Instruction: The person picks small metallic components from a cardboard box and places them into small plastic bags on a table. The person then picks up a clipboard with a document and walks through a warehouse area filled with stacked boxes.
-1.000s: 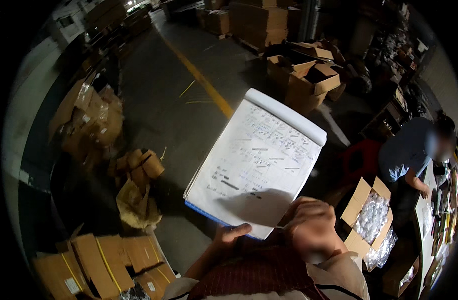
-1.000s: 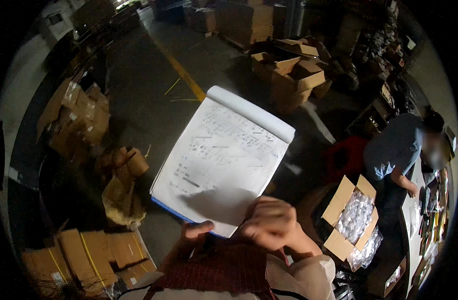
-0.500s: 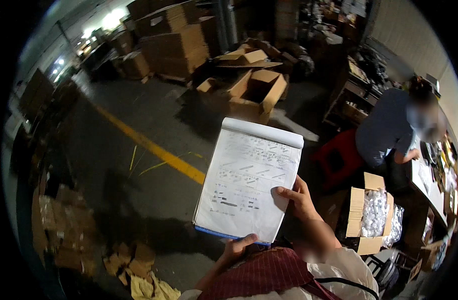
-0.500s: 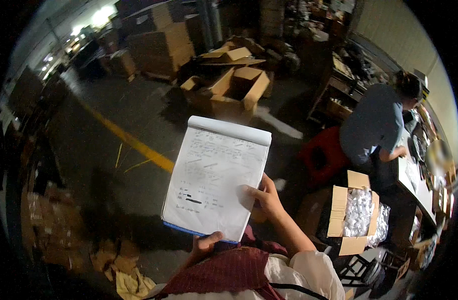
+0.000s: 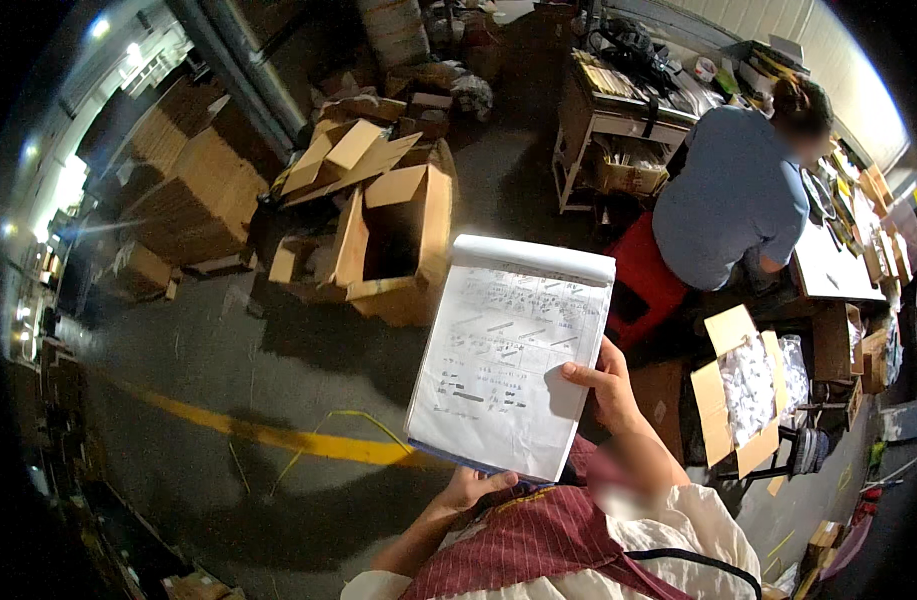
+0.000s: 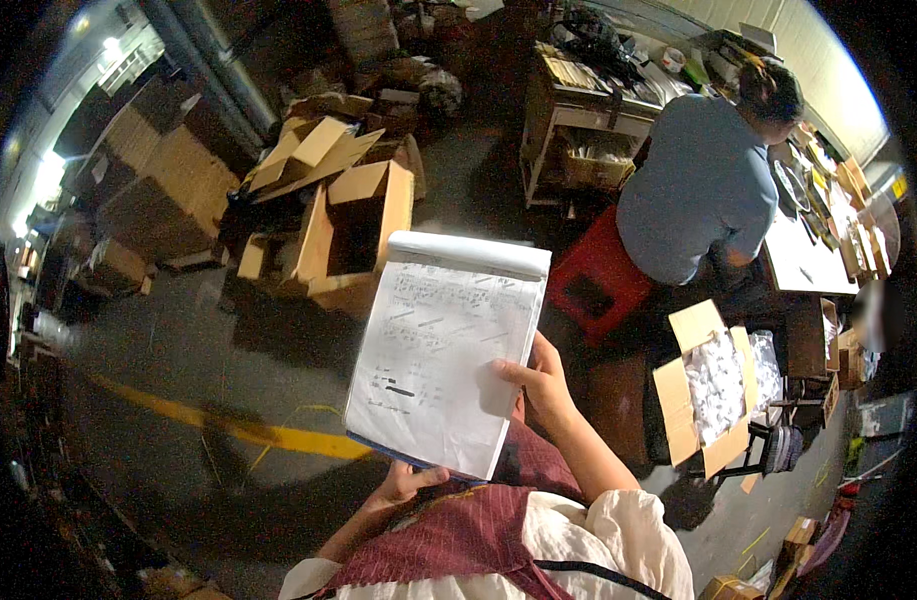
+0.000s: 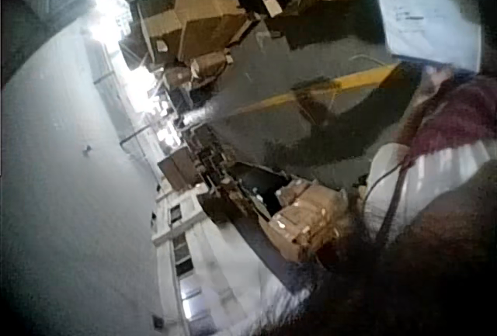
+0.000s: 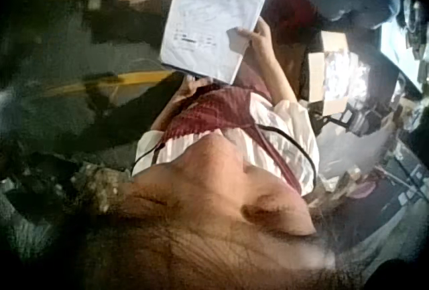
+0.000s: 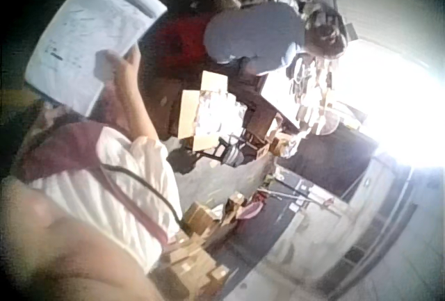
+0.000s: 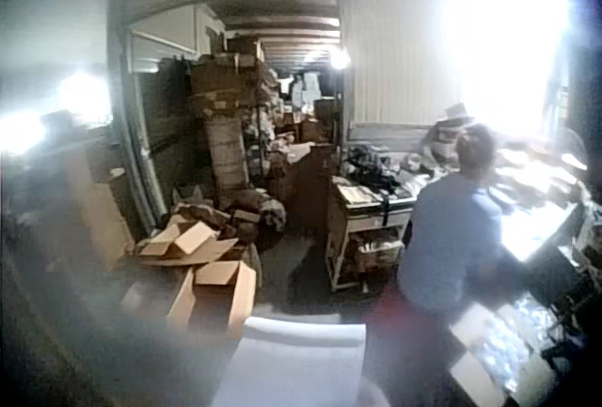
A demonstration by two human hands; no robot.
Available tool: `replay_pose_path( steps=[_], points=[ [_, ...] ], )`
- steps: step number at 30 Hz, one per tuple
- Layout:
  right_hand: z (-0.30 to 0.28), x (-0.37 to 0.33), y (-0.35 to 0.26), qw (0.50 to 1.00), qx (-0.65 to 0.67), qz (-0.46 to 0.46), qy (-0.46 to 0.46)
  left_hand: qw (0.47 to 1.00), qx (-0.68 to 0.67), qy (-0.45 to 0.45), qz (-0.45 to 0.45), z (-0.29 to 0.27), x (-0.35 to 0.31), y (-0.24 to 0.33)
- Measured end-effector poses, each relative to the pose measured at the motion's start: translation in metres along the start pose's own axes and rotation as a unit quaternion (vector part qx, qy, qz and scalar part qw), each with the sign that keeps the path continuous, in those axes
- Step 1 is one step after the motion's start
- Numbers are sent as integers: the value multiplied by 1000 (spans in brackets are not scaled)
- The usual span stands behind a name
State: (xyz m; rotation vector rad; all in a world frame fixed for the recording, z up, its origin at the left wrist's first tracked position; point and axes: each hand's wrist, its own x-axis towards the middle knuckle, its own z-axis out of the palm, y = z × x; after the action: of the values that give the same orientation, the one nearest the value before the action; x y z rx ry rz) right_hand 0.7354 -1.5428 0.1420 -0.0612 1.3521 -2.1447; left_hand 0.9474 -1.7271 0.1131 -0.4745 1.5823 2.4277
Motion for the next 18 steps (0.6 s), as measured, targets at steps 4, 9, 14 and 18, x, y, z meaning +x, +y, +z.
replay_pose_path(
  steps=[4,9,14,18],
  points=[
    [-28,103,-28,999,27,-12,23,997,65,-20,-46,-25,105,45],
    [-50,230,-80,999,18,-21,29,998,68,-5,6,-72,216,103],
    [-56,353,-113,1000,2,-14,18,992,-104,17,69,-128,313,166],
    [-54,471,-118,999,-12,38,-2,967,-235,-12,100,-158,407,237]
  ],
)
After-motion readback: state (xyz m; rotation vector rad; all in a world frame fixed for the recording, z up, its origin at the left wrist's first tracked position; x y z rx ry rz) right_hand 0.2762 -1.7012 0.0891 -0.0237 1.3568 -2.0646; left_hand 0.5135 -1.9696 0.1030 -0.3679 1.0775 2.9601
